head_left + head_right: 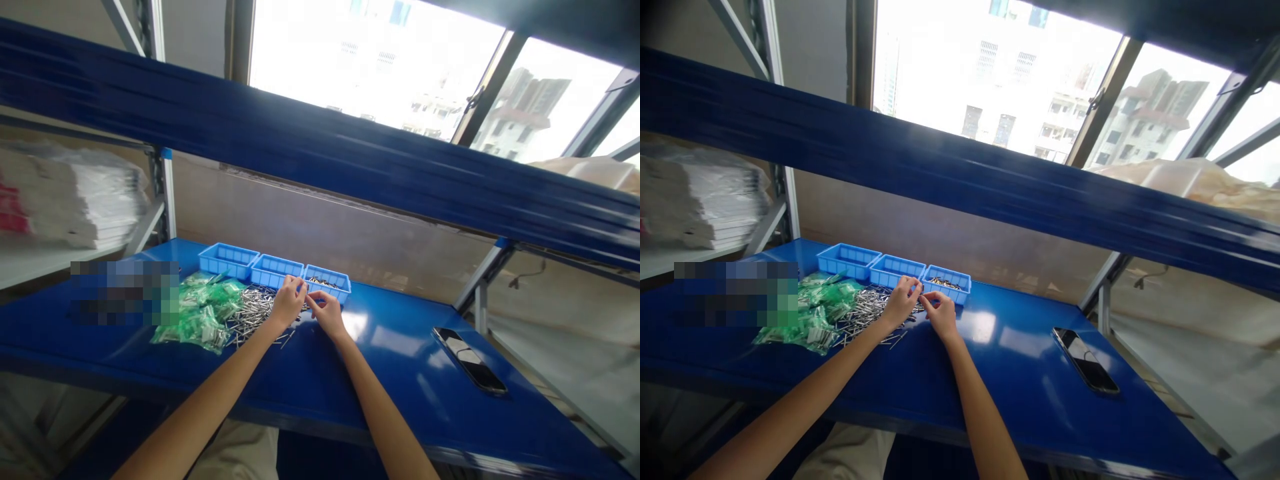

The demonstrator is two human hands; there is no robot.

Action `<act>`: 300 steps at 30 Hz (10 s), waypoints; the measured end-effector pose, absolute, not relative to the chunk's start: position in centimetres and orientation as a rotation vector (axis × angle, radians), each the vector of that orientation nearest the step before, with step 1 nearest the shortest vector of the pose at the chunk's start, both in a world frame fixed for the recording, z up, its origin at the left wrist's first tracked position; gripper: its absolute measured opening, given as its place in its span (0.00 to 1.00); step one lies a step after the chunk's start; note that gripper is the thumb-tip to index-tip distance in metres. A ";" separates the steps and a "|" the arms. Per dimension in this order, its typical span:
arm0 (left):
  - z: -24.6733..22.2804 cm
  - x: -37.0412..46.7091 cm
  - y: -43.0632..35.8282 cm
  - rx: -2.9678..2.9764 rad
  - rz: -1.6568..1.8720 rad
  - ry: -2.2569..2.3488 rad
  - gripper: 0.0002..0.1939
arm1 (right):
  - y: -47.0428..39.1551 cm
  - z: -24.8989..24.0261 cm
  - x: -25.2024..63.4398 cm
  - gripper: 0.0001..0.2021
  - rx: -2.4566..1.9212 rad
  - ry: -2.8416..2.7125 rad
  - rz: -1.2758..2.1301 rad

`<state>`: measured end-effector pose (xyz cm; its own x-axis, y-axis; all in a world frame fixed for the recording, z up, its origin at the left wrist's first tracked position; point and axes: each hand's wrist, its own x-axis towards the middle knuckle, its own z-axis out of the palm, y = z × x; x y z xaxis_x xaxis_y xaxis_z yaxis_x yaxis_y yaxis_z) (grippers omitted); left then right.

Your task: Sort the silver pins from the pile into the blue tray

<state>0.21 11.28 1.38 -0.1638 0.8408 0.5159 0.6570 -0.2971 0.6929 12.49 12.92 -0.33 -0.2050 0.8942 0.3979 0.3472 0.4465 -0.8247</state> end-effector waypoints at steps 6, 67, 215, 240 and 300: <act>1.1 0.0 11.2 1.924 1.401 1.829 0.15 | 12.4 -0.3 12.4 0.13 -1.137 -1.890 0.577; 0.8 -0.2 11.3 1.941 1.265 2.105 0.10 | 12.6 -0.5 12.8 0.13 -1.378 -2.172 0.255; 1.0 -0.4 10.8 2.093 0.981 2.100 0.09 | 12.3 0.4 13.8 0.16 -1.418 -2.114 0.300; 1.0 -0.1 10.8 2.064 1.158 1.905 0.07 | 12.8 -0.3 13.6 0.13 -1.220 -2.005 0.297; 1.3 -0.1 11.5 1.711 1.492 1.782 0.10 | 13.7 1.2 14.4 0.21 -1.186 -1.464 0.933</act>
